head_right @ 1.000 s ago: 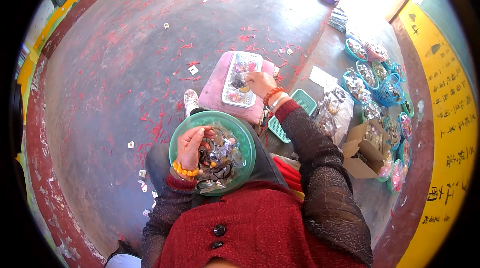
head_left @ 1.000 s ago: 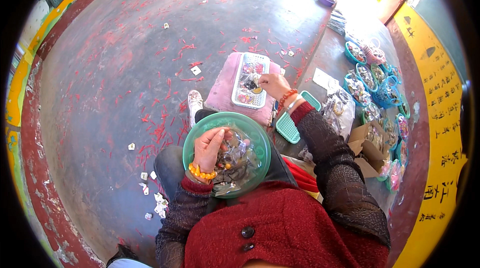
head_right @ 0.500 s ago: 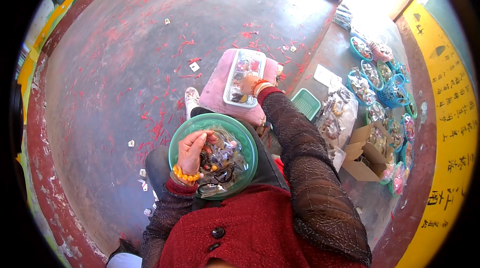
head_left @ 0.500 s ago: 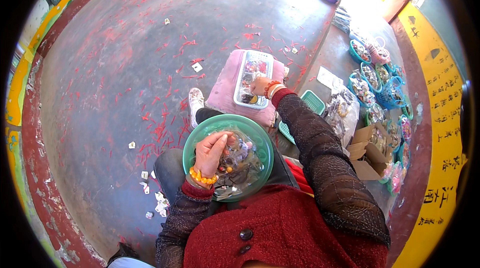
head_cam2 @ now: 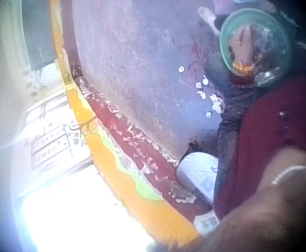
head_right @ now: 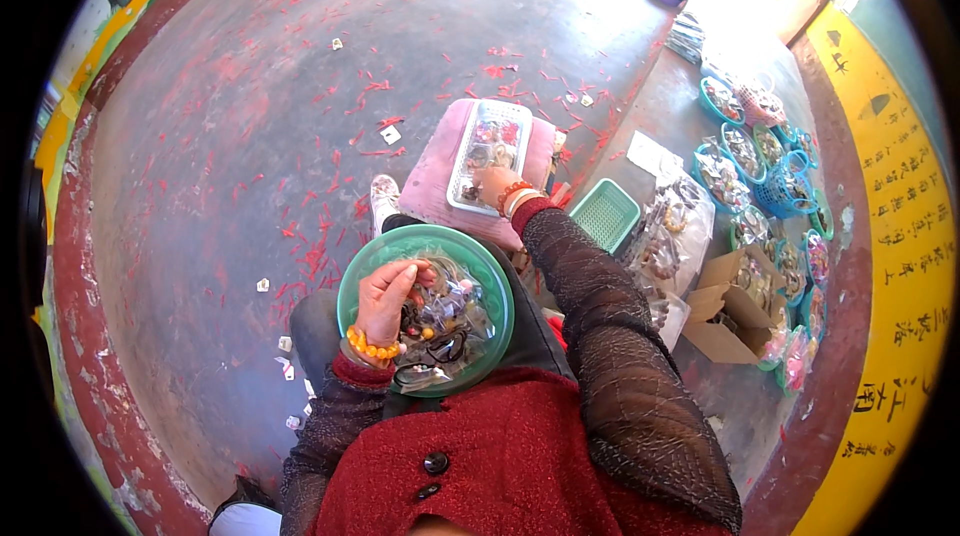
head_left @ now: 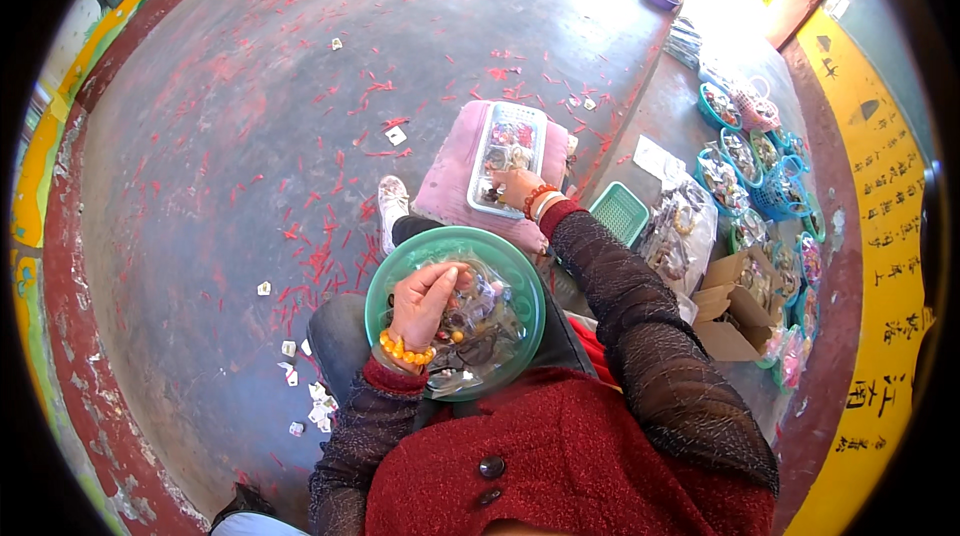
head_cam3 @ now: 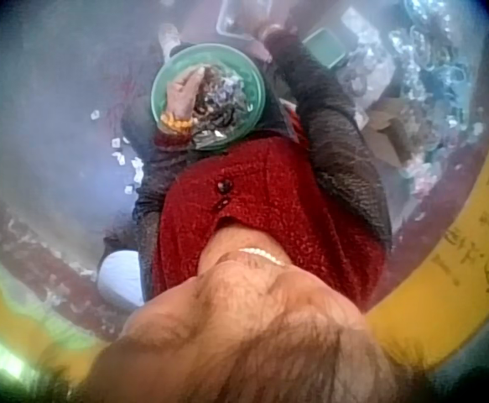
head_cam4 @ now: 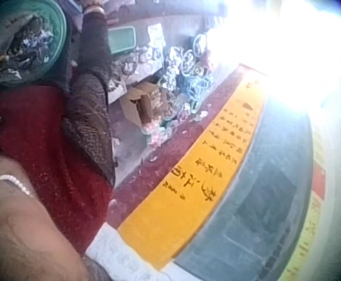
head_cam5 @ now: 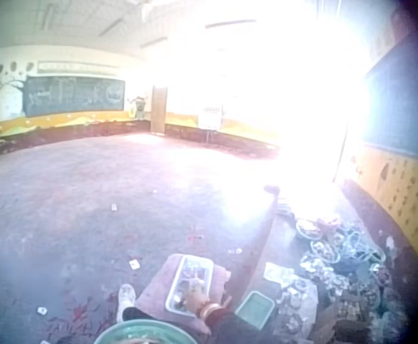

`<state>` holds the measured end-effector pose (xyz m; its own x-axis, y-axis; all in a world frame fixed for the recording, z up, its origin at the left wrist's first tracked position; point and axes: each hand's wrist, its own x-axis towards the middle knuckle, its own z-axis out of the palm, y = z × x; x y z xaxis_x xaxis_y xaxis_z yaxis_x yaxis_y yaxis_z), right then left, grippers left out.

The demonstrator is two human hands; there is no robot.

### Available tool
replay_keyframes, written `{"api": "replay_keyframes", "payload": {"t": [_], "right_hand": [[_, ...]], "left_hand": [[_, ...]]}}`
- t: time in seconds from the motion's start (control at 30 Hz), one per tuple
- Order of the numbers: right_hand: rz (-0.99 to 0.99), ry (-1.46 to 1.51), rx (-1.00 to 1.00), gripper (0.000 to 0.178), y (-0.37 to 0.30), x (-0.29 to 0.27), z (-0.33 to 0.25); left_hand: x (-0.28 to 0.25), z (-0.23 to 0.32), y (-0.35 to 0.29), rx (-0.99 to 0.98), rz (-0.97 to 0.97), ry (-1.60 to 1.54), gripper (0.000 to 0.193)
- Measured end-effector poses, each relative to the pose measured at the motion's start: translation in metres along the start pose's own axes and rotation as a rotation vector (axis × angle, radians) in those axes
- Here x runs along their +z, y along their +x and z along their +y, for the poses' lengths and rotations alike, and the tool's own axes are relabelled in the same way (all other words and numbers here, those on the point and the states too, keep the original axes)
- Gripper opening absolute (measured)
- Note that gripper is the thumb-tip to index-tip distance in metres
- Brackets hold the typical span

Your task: The person sits on the floor and sorts small items from a green bowl into a white tray. They pick up items by hand, examine them, and place them into the tray.

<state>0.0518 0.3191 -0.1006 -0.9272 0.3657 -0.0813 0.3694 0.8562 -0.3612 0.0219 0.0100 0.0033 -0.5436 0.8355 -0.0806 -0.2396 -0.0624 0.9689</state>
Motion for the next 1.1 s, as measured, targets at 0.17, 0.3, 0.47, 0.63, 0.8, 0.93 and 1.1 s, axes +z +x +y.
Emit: {"api": "replay_keyframes", "payload": {"t": [0.17, 0.3, 0.47, 0.63, 0.8, 0.93, 1.1], "right_hand": [[-0.041, -0.052, 0.061, 0.027, -0.005, -0.012, -0.012], [0.105, 0.095, 0.177, 0.025, -0.030, -0.050, -0.050], [0.420, 0.265, -0.011, 0.020, -0.068, -0.063, -0.061], [0.519, 0.357, -0.185, 0.013, -0.134, -0.081, -0.113], [0.440, 0.422, -0.312, 0.011, -0.177, -0.063, -0.147], [0.239, 0.332, -0.441, 0.013, -0.196, -0.042, -0.168], [0.063, 0.102, -0.476, 0.020, -0.206, -0.038, -0.184]], "left_hand": [[0.001, 0.002, -0.001, -0.010, 0.006, -0.005, 0.023], [0.001, 0.004, -0.003, 0.002, 0.020, -0.001, 0.023], [-0.002, 0.005, -0.004, 0.098, 0.077, -0.056, 0.025], [-0.016, 0.014, -0.005, 0.228, 0.126, -0.459, 0.031], [-0.040, 0.015, 0.001, 0.199, 0.119, -0.882, 0.033], [-0.042, 0.015, -0.001, 0.179, 0.116, -0.908, 0.034], [-0.037, 0.011, -0.001, 0.185, 0.077, -0.809, 0.036]]}}
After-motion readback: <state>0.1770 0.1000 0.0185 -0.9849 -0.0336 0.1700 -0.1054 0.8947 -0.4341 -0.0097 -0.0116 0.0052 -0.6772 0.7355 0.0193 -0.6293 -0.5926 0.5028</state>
